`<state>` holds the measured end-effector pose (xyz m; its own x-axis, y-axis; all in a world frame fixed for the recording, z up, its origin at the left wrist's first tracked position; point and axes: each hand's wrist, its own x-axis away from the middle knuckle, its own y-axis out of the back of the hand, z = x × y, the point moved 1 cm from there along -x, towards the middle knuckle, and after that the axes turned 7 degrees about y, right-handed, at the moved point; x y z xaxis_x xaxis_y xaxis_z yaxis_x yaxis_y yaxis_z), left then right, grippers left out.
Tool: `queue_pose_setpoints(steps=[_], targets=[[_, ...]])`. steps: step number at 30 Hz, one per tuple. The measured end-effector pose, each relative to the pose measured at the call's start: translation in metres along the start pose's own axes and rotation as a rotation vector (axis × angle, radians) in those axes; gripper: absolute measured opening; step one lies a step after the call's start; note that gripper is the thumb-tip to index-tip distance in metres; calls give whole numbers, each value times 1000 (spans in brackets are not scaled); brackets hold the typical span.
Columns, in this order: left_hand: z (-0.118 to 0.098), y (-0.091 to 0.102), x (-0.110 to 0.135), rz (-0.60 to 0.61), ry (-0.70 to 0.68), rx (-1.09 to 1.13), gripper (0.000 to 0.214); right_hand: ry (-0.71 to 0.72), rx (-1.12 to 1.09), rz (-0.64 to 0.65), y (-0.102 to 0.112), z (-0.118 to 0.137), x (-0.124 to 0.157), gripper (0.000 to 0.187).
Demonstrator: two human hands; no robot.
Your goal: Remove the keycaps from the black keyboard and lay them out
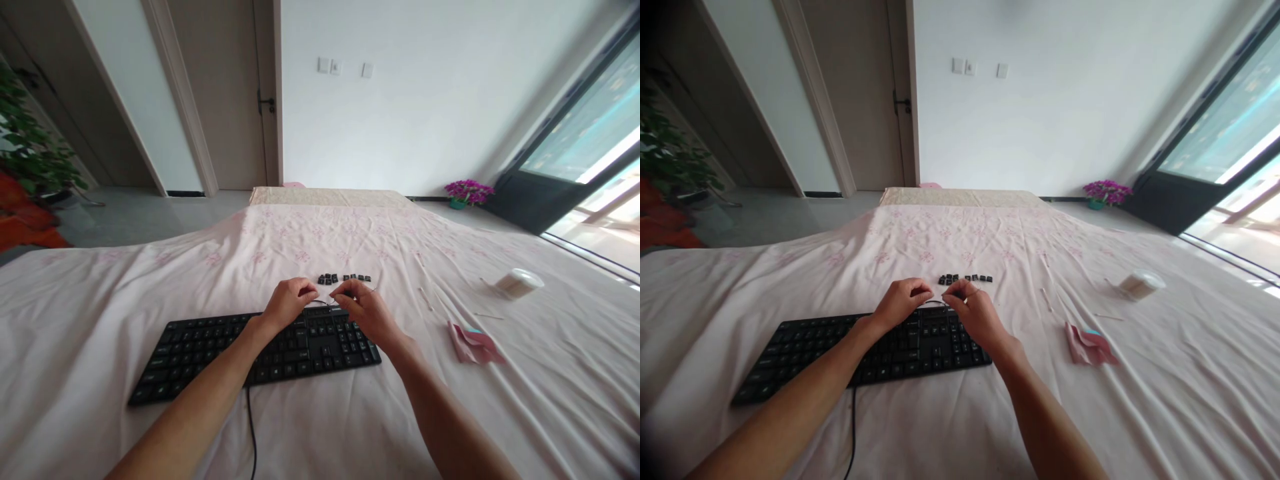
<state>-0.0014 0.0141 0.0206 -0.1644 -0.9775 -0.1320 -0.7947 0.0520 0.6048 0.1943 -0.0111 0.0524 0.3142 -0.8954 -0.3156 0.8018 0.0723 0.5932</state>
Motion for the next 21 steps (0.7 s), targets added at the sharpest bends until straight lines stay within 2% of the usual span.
queue_pose_setpoints(steps=[7,12,21], targets=[[13,7,25,52,53,138,17,60,-91,77,-25,10,11,16],[15,6,29,55,43,151,15,70,-119,152,-32,12,12,17],[20,7,29,158,-11,86,14,140,-143,257,-40,12,8,17]])
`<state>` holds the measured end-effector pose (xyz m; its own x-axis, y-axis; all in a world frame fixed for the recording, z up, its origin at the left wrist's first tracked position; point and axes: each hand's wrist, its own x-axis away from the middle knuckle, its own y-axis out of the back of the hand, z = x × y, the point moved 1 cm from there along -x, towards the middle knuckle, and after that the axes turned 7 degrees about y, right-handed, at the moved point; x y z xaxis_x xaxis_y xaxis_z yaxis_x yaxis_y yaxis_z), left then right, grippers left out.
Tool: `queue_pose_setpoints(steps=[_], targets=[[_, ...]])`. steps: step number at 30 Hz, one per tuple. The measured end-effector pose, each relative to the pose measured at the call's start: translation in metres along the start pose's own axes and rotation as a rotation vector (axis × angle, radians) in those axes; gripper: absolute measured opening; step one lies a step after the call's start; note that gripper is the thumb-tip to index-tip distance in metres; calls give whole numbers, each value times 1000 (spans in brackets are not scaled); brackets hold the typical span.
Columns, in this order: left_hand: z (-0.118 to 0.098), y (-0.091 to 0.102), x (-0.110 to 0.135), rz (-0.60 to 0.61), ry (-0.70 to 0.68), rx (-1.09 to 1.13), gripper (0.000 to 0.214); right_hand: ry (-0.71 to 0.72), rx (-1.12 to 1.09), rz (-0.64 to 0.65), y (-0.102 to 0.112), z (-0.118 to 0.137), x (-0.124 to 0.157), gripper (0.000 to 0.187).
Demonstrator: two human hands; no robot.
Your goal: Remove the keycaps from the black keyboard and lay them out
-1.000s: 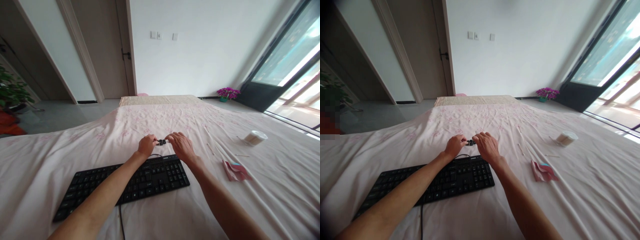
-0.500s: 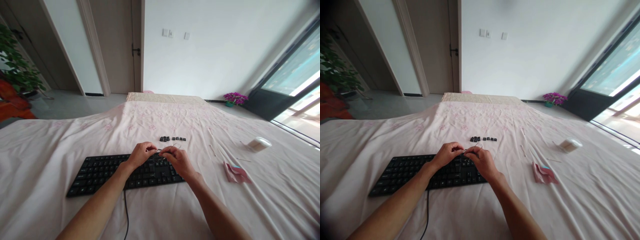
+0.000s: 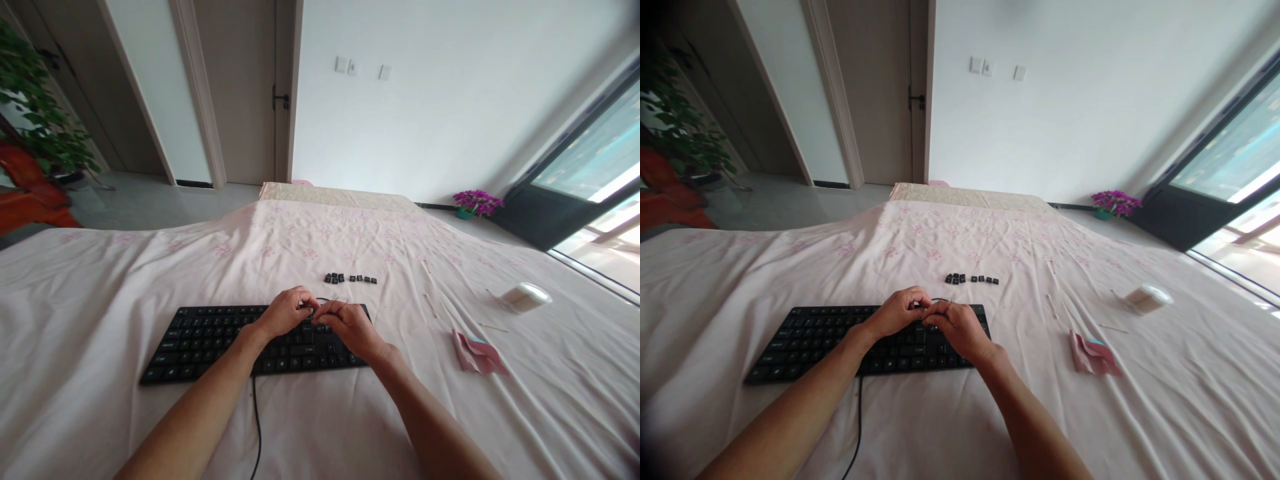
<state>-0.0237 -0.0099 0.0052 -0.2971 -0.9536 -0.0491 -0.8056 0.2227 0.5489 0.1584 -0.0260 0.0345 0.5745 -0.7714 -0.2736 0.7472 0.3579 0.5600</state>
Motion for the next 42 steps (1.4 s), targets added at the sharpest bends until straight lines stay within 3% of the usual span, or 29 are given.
queue_pose_setpoints(steps=[9,14,17,21,32,42], targets=[[-10,7,7,182,-125,-95,3,40,83,18,-5,-2,-1,18],[-5,-3,7,93,-163,-236,7,101,107,52,-14,-5,0,19],[-3,-9,6,41,-159,-287,8,107,63,-1,-15,-8,2,23],[-1,-12,6,59,-211,-308,6,115,46,-49,-14,-12,8,25],[0,-12,4,82,-180,-316,13,209,132,15,-21,-11,4,21],[6,-17,5,46,-330,-334,24,359,148,-220,-30,-22,17,21]])
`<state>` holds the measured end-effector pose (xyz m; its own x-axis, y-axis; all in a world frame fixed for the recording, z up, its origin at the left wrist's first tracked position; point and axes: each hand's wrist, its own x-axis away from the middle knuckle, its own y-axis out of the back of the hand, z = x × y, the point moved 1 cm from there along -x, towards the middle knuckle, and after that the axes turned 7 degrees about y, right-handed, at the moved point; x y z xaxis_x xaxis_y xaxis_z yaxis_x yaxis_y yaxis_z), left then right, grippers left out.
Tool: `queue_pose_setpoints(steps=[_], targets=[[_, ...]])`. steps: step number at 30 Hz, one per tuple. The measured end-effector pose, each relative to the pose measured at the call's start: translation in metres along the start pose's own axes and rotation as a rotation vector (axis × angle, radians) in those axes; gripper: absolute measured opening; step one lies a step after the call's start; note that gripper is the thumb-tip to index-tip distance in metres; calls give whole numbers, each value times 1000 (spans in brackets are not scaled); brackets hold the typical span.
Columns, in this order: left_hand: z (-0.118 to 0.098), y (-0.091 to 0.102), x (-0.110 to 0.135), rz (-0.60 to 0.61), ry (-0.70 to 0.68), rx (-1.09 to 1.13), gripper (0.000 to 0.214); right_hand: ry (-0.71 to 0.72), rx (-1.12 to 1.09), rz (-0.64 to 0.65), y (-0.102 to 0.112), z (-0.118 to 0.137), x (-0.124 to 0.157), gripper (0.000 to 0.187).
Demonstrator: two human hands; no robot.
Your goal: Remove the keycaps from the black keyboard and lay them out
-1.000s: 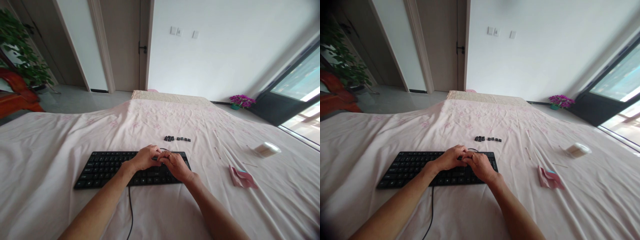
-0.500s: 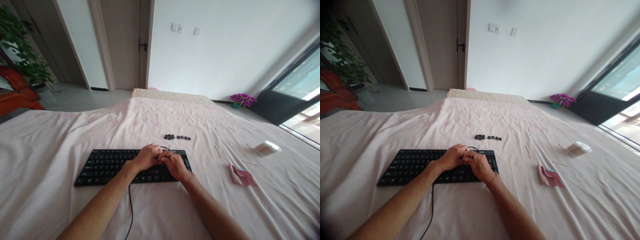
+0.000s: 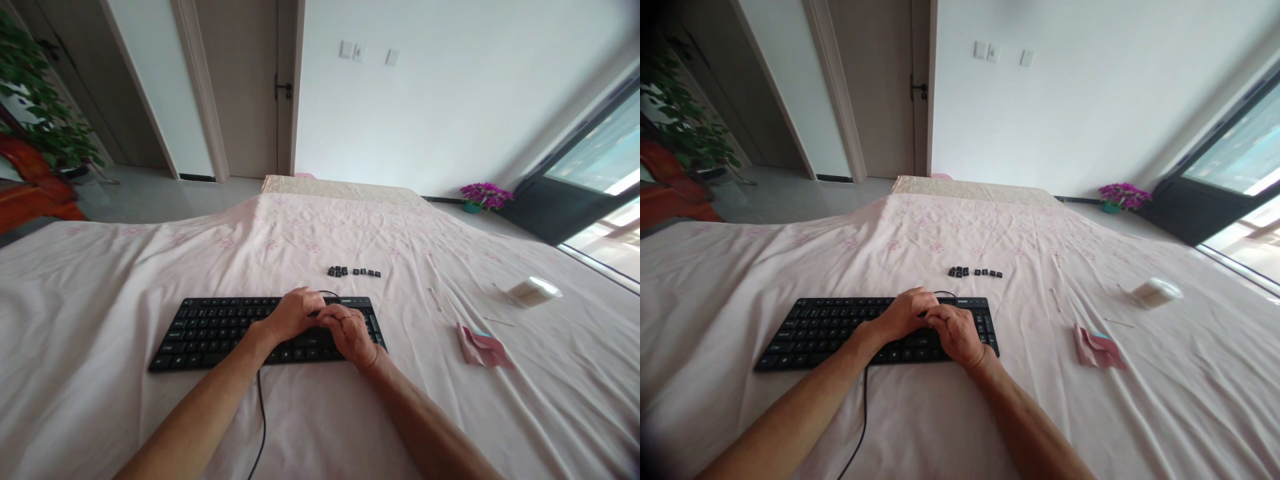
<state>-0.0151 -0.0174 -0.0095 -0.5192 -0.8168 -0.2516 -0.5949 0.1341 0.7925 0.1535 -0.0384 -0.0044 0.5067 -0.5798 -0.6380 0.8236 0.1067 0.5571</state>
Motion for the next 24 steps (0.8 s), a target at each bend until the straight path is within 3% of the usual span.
queue_pose_setpoints(steps=[3,6,11,17,21,24], targets=[[-4,3,0,8,-10,74,25,16,-3,-80,1,0,1,20],[-11,6,0,18,22,150,24,55,2,-81,4,3,-2,18],[-19,8,-4,-43,107,241,16,145,-17,-147,10,9,-3,20],[-1,9,-36,-176,381,346,33,-213,-118,-521,26,-4,-6,24],[13,3,-67,-224,367,186,29,-261,-129,-584,35,-19,-7,23],[19,-5,-82,-195,327,23,29,-263,-108,-576,37,-24,-5,25]])
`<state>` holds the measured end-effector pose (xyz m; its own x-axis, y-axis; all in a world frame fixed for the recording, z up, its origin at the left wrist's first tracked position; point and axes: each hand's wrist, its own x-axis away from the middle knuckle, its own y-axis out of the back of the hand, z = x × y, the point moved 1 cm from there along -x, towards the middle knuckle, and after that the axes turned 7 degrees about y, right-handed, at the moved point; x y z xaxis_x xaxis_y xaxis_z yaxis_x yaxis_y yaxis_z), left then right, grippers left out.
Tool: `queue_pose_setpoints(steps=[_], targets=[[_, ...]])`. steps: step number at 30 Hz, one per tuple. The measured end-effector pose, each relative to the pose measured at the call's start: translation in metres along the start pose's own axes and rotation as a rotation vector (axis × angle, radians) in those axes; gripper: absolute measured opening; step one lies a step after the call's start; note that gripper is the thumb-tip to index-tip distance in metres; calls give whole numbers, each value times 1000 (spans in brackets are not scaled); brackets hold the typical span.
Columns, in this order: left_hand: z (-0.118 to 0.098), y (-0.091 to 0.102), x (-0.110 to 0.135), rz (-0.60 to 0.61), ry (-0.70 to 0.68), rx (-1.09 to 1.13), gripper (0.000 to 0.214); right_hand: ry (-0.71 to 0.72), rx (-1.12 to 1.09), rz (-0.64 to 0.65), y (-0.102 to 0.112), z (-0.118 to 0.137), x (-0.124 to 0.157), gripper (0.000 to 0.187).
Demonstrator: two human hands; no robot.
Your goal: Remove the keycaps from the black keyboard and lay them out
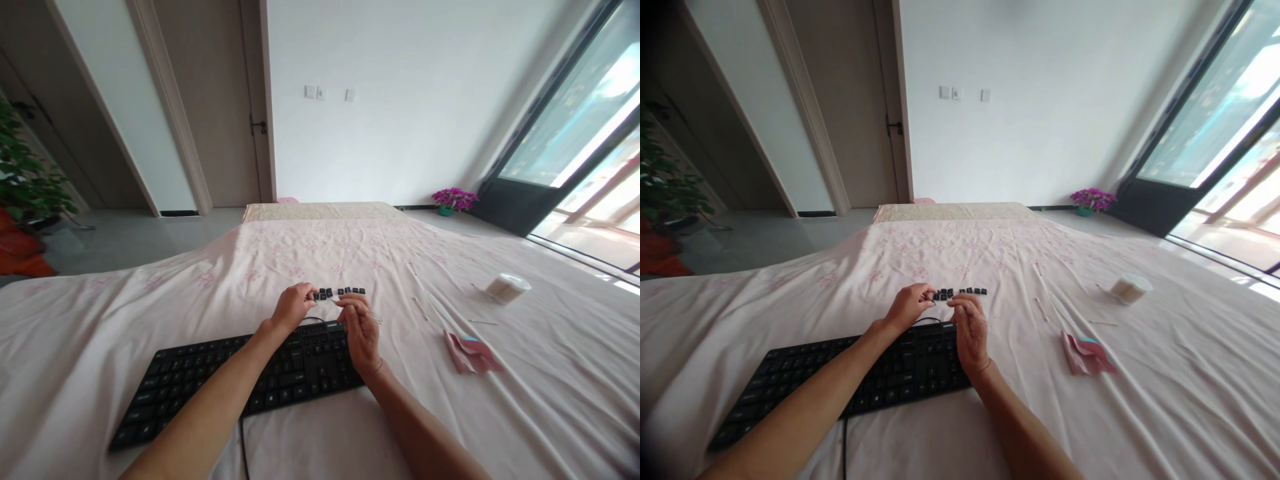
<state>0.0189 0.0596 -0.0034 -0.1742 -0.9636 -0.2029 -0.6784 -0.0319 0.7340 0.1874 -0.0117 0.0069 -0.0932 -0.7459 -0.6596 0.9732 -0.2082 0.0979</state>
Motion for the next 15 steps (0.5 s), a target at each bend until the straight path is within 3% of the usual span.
queue_pose_setpoints(steps=[10,15], targets=[[-1,-12,-11,33,-11,-140,24,-137,-50,-71,-2,1,1,15],[-4,-9,-9,22,23,-157,22,-93,15,105,2,11,0,20]])
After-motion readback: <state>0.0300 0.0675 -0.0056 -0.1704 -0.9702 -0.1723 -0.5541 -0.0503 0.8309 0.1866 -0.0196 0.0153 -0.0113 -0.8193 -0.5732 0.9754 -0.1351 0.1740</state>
